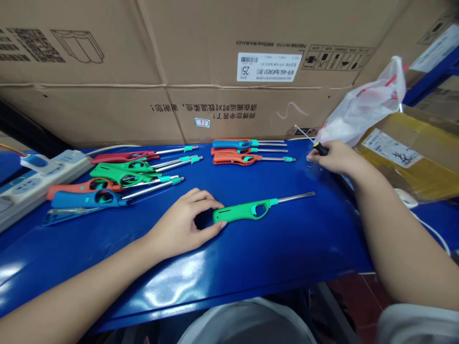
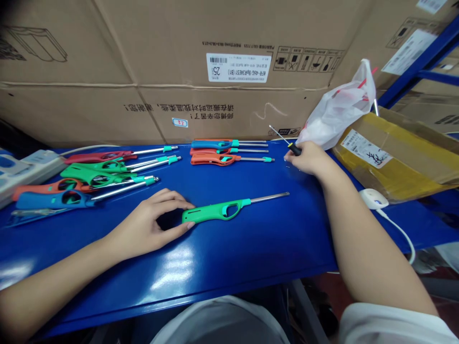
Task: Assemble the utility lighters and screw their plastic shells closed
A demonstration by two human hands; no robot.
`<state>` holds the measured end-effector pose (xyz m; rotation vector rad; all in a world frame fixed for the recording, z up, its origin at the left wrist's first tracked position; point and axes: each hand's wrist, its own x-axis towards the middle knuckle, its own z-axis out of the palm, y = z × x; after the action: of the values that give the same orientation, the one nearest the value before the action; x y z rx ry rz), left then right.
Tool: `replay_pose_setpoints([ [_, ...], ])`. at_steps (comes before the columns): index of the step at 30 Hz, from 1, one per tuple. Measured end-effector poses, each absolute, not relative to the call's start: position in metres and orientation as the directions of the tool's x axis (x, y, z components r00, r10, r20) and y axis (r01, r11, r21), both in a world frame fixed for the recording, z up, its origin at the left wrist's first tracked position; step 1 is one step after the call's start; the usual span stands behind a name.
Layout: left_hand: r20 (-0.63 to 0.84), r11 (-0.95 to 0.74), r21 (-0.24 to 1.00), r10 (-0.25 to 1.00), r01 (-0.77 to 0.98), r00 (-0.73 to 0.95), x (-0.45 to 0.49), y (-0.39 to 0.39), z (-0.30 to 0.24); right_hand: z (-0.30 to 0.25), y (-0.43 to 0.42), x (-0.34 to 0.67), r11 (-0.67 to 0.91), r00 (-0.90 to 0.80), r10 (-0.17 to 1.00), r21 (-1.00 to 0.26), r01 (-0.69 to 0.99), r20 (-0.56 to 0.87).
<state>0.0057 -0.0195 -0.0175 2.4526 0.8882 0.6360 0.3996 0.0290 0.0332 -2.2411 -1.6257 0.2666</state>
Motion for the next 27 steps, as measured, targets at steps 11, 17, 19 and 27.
replay_pose_setpoints([
  [11, 0.424, -0.646, 0.679, 0.733, 0.349, 0.532, 0.011, -0.028, -0.015, 0.019, -0.033, 0.238, 0.005, -0.252, 0.966, -0.968, 0.249, -0.06],
  [17, 0.262, -0.38, 0.892, 0.876, 0.244, 0.406, 0.016, -0.036, -0.01, 0.005, -0.042, 0.223, 0.017, -0.249, 0.968, -0.995, 0.098, -0.008],
  [19, 0.136, -0.22, 0.958, 0.911, 0.182, 0.389, 0.017, -0.036, -0.009, 0.003, -0.042, 0.223, 0.057, -0.279, 0.96, -0.989, 0.136, 0.017],
  [27, -0.142, 0.167, 0.986, 0.871, -0.012, 0.47, 0.018, -0.033, -0.007, 0.006, -0.047, 0.22, -0.101, -0.342, 0.93, -0.989, 0.112, -0.134],
])
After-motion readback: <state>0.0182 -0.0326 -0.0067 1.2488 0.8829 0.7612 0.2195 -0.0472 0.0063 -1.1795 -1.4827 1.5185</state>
